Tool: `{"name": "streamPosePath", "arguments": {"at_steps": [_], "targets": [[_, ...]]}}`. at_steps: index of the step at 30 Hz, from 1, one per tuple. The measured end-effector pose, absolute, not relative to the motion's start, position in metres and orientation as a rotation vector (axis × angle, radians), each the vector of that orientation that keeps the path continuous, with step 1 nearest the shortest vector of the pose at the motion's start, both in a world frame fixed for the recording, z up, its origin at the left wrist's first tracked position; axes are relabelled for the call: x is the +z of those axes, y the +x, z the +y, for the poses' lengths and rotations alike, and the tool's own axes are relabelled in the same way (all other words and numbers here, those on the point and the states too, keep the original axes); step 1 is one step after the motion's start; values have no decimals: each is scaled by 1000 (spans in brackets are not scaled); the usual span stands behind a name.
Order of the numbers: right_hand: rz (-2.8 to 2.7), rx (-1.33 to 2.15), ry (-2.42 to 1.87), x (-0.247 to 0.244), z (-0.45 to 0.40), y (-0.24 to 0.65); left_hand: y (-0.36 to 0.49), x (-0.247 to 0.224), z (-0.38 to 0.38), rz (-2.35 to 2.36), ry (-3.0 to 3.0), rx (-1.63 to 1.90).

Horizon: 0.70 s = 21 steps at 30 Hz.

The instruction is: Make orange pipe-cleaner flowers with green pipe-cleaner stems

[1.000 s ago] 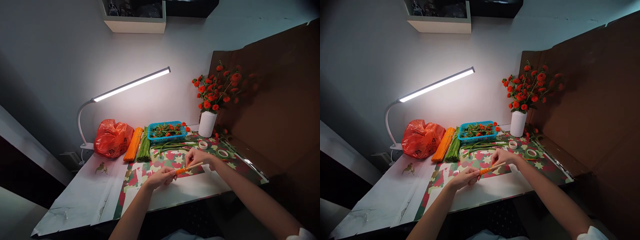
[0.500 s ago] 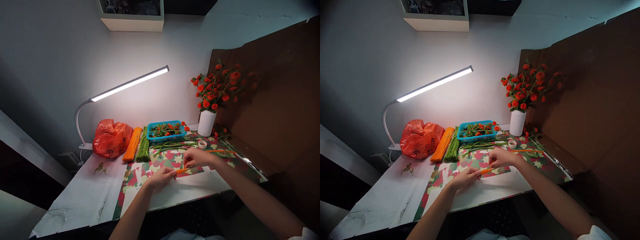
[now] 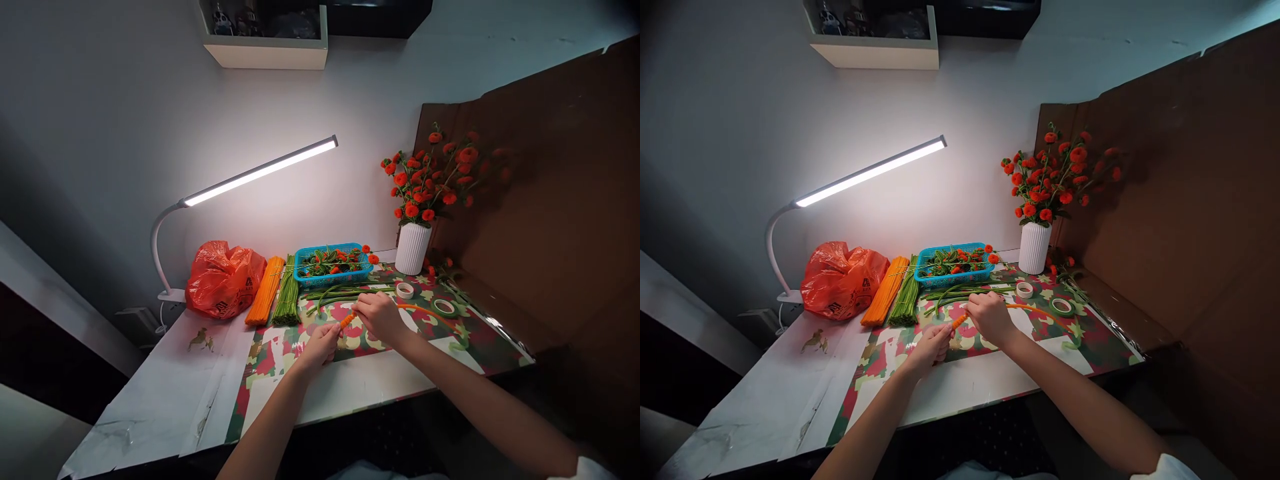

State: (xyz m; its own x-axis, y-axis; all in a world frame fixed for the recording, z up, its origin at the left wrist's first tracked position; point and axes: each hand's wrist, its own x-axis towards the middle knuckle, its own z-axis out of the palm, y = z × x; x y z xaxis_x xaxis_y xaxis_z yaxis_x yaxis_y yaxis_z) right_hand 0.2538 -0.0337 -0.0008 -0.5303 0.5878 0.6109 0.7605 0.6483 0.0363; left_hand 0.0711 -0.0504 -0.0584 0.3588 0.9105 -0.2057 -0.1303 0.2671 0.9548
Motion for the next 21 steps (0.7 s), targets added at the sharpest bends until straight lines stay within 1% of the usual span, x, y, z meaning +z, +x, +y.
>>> {"name": "streamPosePath", "arguments": {"at_steps": [2,5,9,13,16,21], "targets": [[-2187,-350,-1006,-8,-31,249,71,-57,-50,904,979,918],[-1975,-151,-927,-17,-30,240,71,-54,-49,828,873,987],[-1705,233,-771,-18,-31,229,69,-52,-48,701,800,1031],[-1546,560,-616,-12,-32,228,65,-49,-52,576,795,986],[-1442,816,-572,-9,-31,231,64,-47,-55,504,798,936],[-1209,1339,-548,-8,-29,234,63,-46,-58,419,838,895]]}}
